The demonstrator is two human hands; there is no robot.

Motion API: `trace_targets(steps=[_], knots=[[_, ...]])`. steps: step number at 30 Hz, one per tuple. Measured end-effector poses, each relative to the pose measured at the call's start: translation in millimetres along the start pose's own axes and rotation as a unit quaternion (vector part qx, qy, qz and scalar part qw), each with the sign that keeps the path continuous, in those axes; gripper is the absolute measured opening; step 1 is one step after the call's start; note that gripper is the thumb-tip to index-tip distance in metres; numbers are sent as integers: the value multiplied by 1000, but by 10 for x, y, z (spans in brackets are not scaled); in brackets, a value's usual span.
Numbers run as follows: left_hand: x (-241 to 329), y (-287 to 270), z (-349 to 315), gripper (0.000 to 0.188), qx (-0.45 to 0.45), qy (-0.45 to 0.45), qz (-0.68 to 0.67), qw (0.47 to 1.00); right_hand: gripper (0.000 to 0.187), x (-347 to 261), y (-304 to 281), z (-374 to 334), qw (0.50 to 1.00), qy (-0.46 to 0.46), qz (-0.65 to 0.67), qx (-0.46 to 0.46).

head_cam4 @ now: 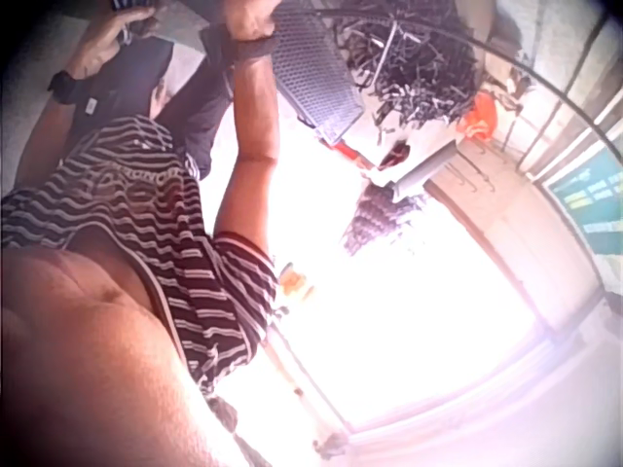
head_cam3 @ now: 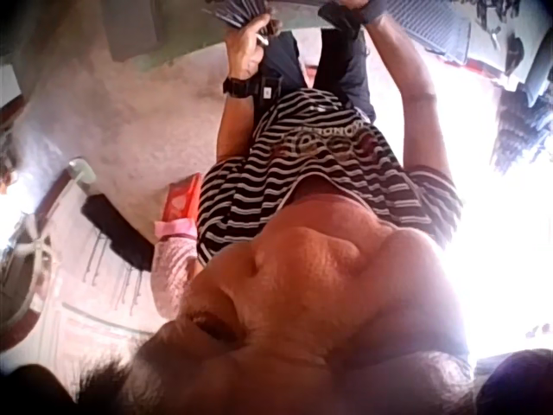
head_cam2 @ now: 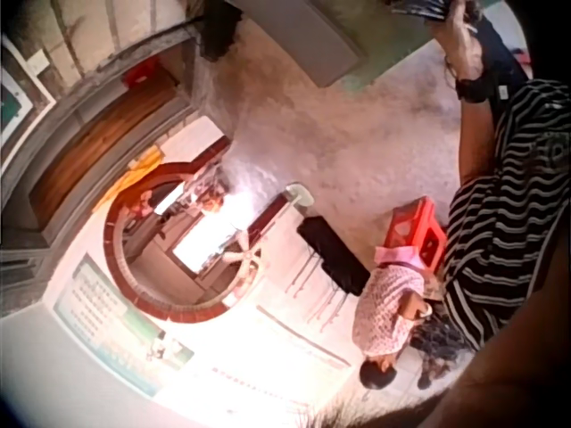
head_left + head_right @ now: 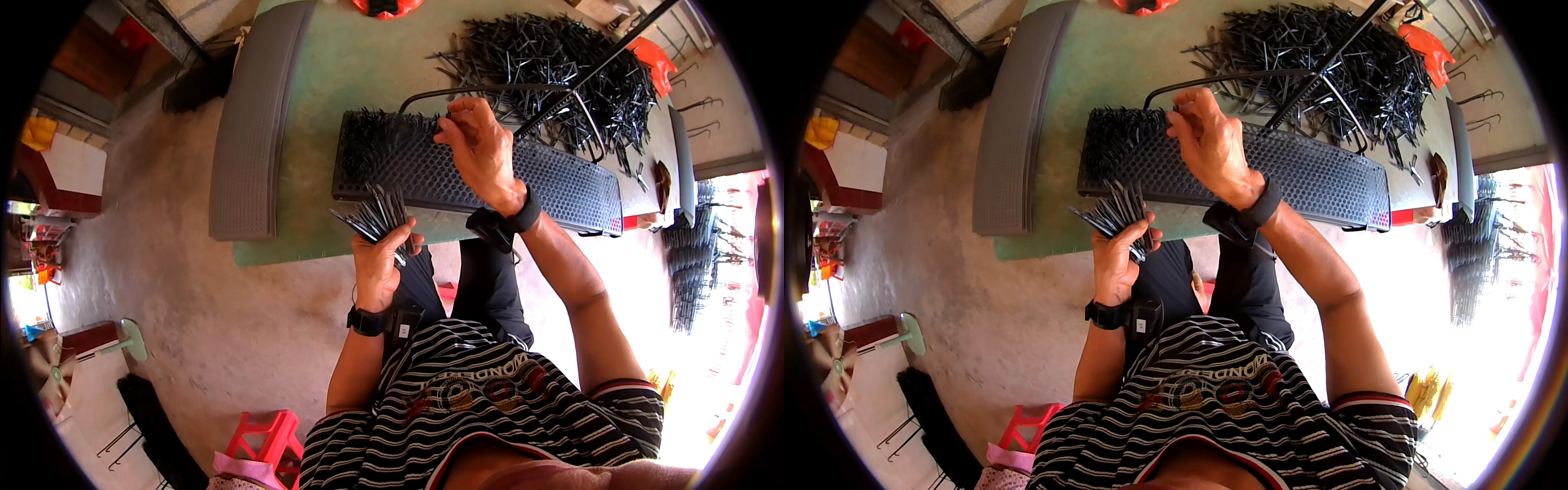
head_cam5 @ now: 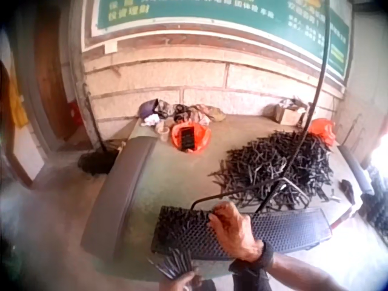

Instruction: The person inserts black bristles into the holes of a perforated broom head, working one at a time. They repeatedly pick bristles from a large pile on the table and push them into the head, gradually filling the surface.

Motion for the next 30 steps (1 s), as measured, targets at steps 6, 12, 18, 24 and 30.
trace_targets(steps=[6,12,18,24,30], knots=[[1,-27,12,17,10,11,-17,1000,16,200,111,74,999,-32,-24,-28],[50,25,-24,19,32,1,-16,999,14,374,191,102,997,-35,-41,-55],[44,34,-38,21,21,4,-21,1000,7,285,248,171,954,-214,-181,-111],[60,79,-60,21,15,4,-25,1000,21,201,173,17,974,-51,-173,-139],[9,170,-67,18,3,5,-31,999,17,211,33,-256,918,314,22,-241]])
Point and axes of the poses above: each hand's wrist, its own z-axis towards the middle knuckle, its own y-axis out of the palm, x = y × z, the point moved 4 cm from there along z, towards the middle knuckle, and after that the axes turned 15 degrees about x, right-handed, at the moved point
